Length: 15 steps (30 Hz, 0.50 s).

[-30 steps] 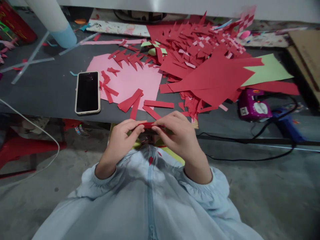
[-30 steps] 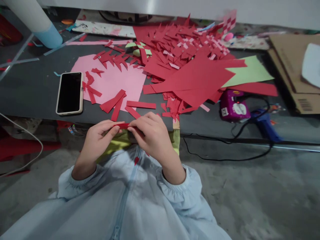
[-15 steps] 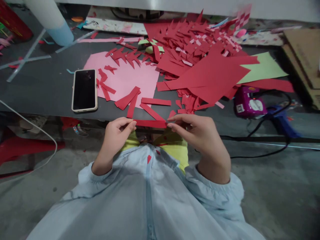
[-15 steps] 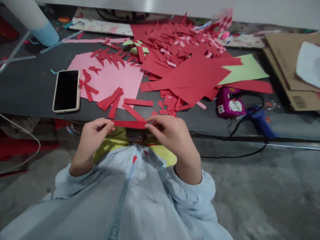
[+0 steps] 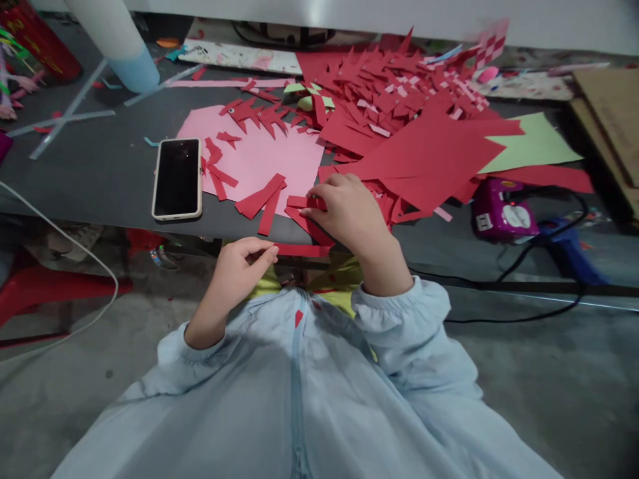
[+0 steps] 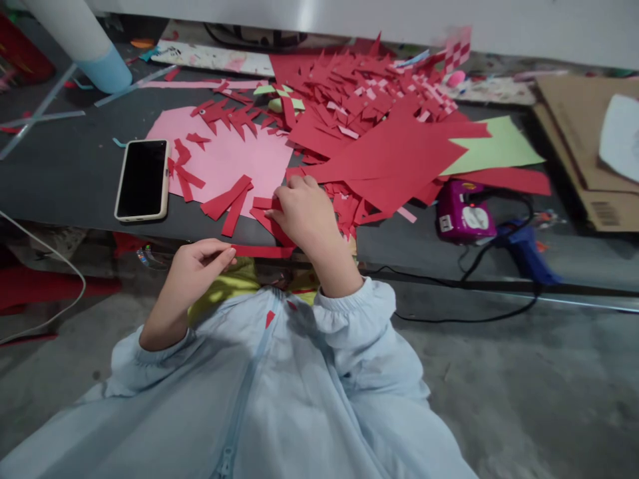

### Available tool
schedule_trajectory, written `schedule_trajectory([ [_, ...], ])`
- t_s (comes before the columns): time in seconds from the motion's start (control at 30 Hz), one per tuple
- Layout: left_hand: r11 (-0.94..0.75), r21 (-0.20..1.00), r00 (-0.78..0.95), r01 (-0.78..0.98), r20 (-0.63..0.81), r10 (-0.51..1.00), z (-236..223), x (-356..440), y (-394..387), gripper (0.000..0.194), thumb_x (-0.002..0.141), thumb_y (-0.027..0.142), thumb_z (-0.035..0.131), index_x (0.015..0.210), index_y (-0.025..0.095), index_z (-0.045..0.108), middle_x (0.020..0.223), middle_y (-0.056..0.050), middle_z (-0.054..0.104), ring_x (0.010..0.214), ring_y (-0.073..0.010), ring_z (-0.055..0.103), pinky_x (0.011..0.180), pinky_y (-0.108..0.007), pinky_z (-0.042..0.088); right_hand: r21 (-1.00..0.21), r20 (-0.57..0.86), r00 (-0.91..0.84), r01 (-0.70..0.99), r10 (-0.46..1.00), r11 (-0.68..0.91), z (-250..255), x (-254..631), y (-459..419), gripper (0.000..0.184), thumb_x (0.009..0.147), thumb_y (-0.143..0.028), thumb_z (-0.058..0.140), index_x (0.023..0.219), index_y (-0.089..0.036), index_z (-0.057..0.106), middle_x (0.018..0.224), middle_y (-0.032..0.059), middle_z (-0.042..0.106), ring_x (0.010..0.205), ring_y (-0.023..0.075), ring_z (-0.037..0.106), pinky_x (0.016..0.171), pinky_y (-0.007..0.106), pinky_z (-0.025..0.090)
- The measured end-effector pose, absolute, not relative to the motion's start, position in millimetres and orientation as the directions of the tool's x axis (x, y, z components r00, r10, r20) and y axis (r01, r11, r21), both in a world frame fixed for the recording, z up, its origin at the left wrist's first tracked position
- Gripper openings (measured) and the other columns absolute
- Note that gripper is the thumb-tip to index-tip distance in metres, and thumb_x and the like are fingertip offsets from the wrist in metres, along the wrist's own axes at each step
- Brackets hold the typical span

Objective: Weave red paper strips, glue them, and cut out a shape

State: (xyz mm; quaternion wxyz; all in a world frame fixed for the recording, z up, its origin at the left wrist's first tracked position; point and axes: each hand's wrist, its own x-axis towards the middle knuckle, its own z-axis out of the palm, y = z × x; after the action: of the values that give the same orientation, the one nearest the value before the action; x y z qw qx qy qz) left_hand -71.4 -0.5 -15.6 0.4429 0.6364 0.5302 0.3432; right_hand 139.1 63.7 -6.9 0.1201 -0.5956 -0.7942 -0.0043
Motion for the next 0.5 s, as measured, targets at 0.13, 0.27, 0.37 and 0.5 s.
schedule_trajectory([
  [0.13,-0.052,0.925,0.208,0.376,-0.030,0.978,-13,-71,-1,0.019,0.085,0.031,0.063,0.077,0.018,0.074,0.076,-0.004,0.075,0.070,-0.0161,0.068,0.067,-0.027,0.052,-0.112,0.151,-0.280,0.948,0.948,0.297,-3,139,62,0.018,0.087,-0.028,0.067,0.092,-0.014,0.077,0.089,0.0165,0.071,0.089,0.0309,0.060,0.071,0.040,0.042],
  [0.27,-0.036,0.928,0.197,0.370,-0.041,0.979,-15,-70,-1,0.018,0.085,0.031,0.062,0.077,0.018,0.074,0.077,-0.004,0.075,0.073,-0.0167,0.069,0.068,-0.027,0.052,-0.120,0.124,-0.249,0.957,0.961,0.264,2,136,59,0.014,0.086,-0.023,0.065,0.088,-0.015,0.077,0.089,0.0150,0.073,0.086,0.0303,0.063,0.066,0.038,0.041],
  [0.37,-0.015,0.937,0.192,0.349,-0.055,0.980,-18,-69,0,0.019,0.085,0.031,0.063,0.078,0.018,0.074,0.077,-0.004,0.076,0.074,-0.0168,0.069,0.069,-0.028,0.053,-0.178,0.133,-0.235,0.950,0.963,0.256,3,135,57,0.012,0.084,-0.018,0.064,0.087,-0.015,0.076,0.090,0.0142,0.074,0.088,0.0293,0.064,0.066,0.037,0.042],
  [0.5,0.031,0.963,0.166,0.269,-0.078,0.983,-22,-69,-1,0.017,0.082,0.031,0.068,0.081,0.016,0.076,0.076,-0.004,0.076,0.070,-0.0157,0.069,0.068,-0.027,0.054,-0.316,0.154,-0.230,0.910,0.961,0.268,5,141,54,0.011,0.083,-0.016,0.064,0.083,-0.016,0.075,0.087,0.0119,0.075,0.084,0.0267,0.066,0.068,0.035,0.044],
])
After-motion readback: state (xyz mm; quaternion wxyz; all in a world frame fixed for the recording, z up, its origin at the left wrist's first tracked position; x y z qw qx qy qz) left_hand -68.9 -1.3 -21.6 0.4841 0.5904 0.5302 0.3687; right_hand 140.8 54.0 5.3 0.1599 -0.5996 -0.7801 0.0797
